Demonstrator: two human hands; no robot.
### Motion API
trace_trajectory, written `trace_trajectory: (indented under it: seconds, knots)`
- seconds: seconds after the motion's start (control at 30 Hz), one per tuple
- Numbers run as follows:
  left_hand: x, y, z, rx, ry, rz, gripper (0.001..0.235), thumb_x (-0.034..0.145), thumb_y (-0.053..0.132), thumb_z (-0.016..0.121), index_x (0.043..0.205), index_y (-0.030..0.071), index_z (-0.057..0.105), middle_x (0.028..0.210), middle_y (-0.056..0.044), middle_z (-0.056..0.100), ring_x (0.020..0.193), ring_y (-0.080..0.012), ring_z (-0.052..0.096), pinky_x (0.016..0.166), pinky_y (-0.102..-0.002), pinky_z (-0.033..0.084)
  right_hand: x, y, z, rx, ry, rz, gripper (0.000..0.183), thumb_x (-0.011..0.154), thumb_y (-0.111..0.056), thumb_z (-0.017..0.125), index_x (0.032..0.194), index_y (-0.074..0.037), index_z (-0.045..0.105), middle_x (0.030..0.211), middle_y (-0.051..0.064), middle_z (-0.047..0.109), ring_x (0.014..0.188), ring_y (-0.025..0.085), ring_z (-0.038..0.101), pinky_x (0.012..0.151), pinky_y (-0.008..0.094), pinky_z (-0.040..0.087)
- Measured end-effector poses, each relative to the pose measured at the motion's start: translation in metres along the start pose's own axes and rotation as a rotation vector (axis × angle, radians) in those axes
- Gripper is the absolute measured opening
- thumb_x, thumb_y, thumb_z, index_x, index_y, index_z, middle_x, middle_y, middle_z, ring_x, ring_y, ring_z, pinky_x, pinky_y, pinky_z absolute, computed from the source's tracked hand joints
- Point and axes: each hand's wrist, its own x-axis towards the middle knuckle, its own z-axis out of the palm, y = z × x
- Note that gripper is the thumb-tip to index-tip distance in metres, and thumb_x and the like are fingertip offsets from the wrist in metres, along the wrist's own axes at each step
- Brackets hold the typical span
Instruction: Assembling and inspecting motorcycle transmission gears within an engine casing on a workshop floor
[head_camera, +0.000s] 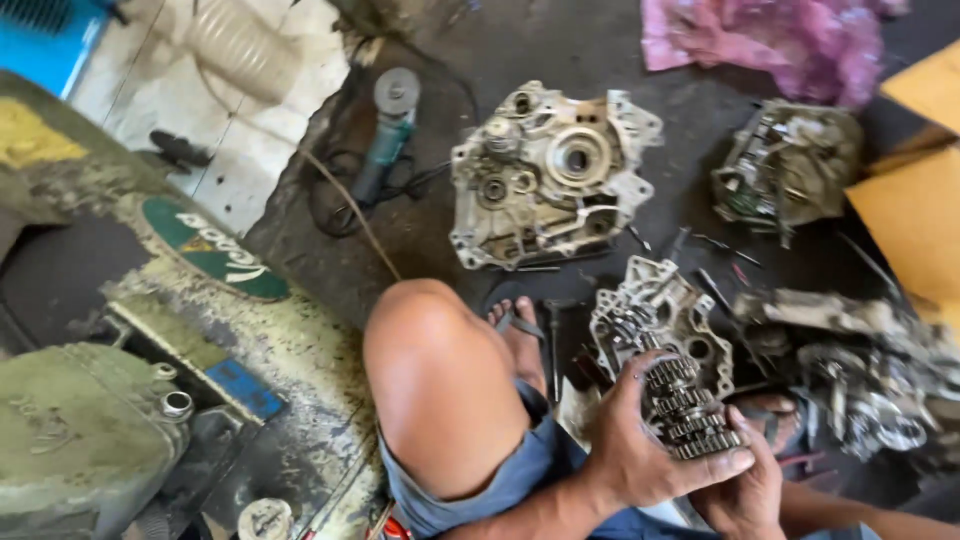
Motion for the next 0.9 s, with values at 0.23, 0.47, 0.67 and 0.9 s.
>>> trace_trajectory:
  seconds: [0.23, 0.47, 0.67, 0.9]
  knots:
    - [0.022, -0.015, -0.002, 0.115, 0.209, 0.477, 0.073, 0.072, 0.045, 0.078, 0.127, 0.002, 0.057, 0.119, -0.015, 0.067, 0.107, -0.0327, 0.068, 0.102, -0.042, 0.053, 0.018, -0.009, 0.034, -0.127, 0.037, -0.107, 0.035, 0.098, -0.027, 0.056, 0.118, -0.002, 0.069, 0.117, 0.019, 0.072, 0.110, 0.033, 0.068, 0.105, 0.045, 0.050]
    - [0.013, -0.025, 0.009, 0.278, 0.147, 0.779, 0.066, 0.083, 0.047, 0.076, 0.128, 0.005, 0.054, 0.118, -0.020, 0.066, 0.104, -0.0393, 0.068, 0.098, -0.052, 0.056, -0.005, -0.011, 0.040, -0.016, 0.078, -0.023, 0.042, 0.093, -0.034, 0.061, 0.121, -0.003, 0.067, 0.115, 0.018, 0.070, 0.101, 0.032, 0.065, 0.097, 0.047, 0.048]
    - [0.008, -0.041, 0.052, -0.490, 0.127, -0.082, 0.071, 0.076, 0.031, 0.085, 0.132, -0.002, 0.055, 0.109, -0.025, 0.063, 0.102, -0.0351, 0.064, 0.092, -0.046, 0.053, -0.023, -0.020, 0.055, -0.050, 0.164, 0.015, 0.031, 0.090, -0.039, 0.069, 0.103, -0.010, 0.071, 0.092, 0.009, 0.072, 0.077, 0.025, 0.068, 0.076, 0.044, 0.054]
    - [0.008, -0.088, 0.069, -0.802, 0.169, -0.541, 0.040, 0.080, 0.027, 0.084, 0.108, 0.012, 0.060, 0.099, -0.006, 0.065, 0.094, -0.0198, 0.064, 0.081, -0.037, 0.058, -0.028, -0.011, 0.022, -0.095, 0.118, -0.023, 0.021, 0.093, -0.032, 0.066, 0.102, -0.013, 0.066, 0.083, 0.002, 0.065, 0.071, 0.018, 0.062, 0.063, 0.034, 0.049]
